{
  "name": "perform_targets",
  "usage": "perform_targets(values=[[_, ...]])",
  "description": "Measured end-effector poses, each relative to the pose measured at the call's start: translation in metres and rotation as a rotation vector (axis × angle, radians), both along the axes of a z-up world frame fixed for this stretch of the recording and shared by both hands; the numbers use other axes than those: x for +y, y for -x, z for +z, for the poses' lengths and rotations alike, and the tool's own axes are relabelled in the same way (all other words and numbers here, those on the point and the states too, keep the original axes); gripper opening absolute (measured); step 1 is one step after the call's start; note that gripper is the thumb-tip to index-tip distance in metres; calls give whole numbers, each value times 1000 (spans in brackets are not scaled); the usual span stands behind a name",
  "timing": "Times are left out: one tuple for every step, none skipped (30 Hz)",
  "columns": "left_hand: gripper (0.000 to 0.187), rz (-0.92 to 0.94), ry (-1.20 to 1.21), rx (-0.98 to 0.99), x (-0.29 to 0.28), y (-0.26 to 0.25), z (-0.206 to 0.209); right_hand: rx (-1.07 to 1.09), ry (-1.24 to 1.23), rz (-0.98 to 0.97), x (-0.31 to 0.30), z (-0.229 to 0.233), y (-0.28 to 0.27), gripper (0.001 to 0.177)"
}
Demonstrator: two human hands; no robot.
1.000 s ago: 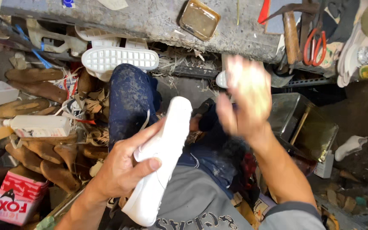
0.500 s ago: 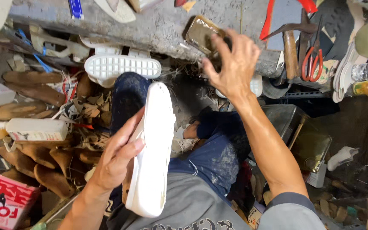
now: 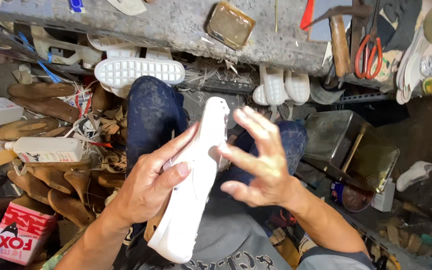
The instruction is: The person sits on the floor and cleans a white shoe by hand, rubbing the upper and sole surfaces. They rotate the shoe to access different sides and then place it on a shelf with other shoes.
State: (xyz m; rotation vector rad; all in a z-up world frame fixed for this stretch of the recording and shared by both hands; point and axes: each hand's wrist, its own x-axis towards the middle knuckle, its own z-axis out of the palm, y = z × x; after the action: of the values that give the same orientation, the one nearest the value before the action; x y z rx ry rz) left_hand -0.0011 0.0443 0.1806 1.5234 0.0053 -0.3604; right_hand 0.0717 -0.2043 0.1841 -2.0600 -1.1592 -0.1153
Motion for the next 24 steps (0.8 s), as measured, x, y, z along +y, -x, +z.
perform_targets(values=[[69, -5, 0, 6, -2, 1, 2, 6, 0, -5, -1, -7, 2, 51], [69, -21, -4, 4, -4, 3, 3, -104, -50, 53, -2, -14, 4, 43], [69, -29, -11, -4, -5, 4, 5, -220, -103, 118, -2, -21, 3, 38], [69, -26, -14, -4, -6, 4, 6, -221, -106, 121, -7, -23, 5, 38], [70, -35, -6, 8, -7, 5, 8, -341, -90, 109, -11, -24, 8, 36], [71, -44, 2, 20, -8, 6, 10, -461, -75, 96, -15, -26, 10, 34], [71, -48, 0, 21, -9, 7, 11, -460, -76, 92, -17, -22, 9, 34], [71, -59, -5, 21, -11, 9, 12, -350, 6, -21, -18, -17, 8, 45], [72, -69, -8, 19, -13, 9, 13, -240, 90, -133, -20, -11, 6, 56], [72, -73, -7, 18, -15, 9, 13, -241, 91, -136, -20, -9, 4, 56], [74, -73, -36, 62, -17, 10, 13, -285, 57, -72, -18, -8, 3, 53], [76, -74, -64, 106, -17, 11, 12, -329, 24, -7, -16, -7, 2, 50], [76, -68, -65, 106, -17, 10, 11, -329, 21, -1, -17, -11, 6, 50], [72, -40, -15, 53, -17, 9, 10, -397, -20, 73, -16, -15, 10, 43], [68, -14, 37, 1, -17, 9, 8, -462, -59, 146, -17, -20, 17, 37], [68, -10, 38, 3, -17, 9, 7, -460, -60, 150, -16, -19, 16, 37], [68, -5, 39, 20, -17, 9, 7, -486, -51, 123, -16, -17, 15, 40], [68, 1, 41, 37, -17, 8, 6, -511, -42, 96, -15, -15, 13, 44], [68, -2, 42, 45, -18, 10, 6, -503, -40, 93, -15, -12, 15, 44], [68, 14, 58, 75, -19, 11, 5, -449, 52, 21, -14, -9, 17, 50], [68, 33, 75, 97, -19, 10, 5, -401, 143, -48, -13, -6, 14, 56], [68, 33, 76, 97, -19, 9, 5, -401, 144, -48, -12, -7, 19, 56], [67, 35, 76, 69, -18, 9, 4, -434, 77, 43, -10, -9, 23, 50], [65, 37, 75, 40, -17, 9, 3, -466, 11, 134, -7, -11, 27, 44]])
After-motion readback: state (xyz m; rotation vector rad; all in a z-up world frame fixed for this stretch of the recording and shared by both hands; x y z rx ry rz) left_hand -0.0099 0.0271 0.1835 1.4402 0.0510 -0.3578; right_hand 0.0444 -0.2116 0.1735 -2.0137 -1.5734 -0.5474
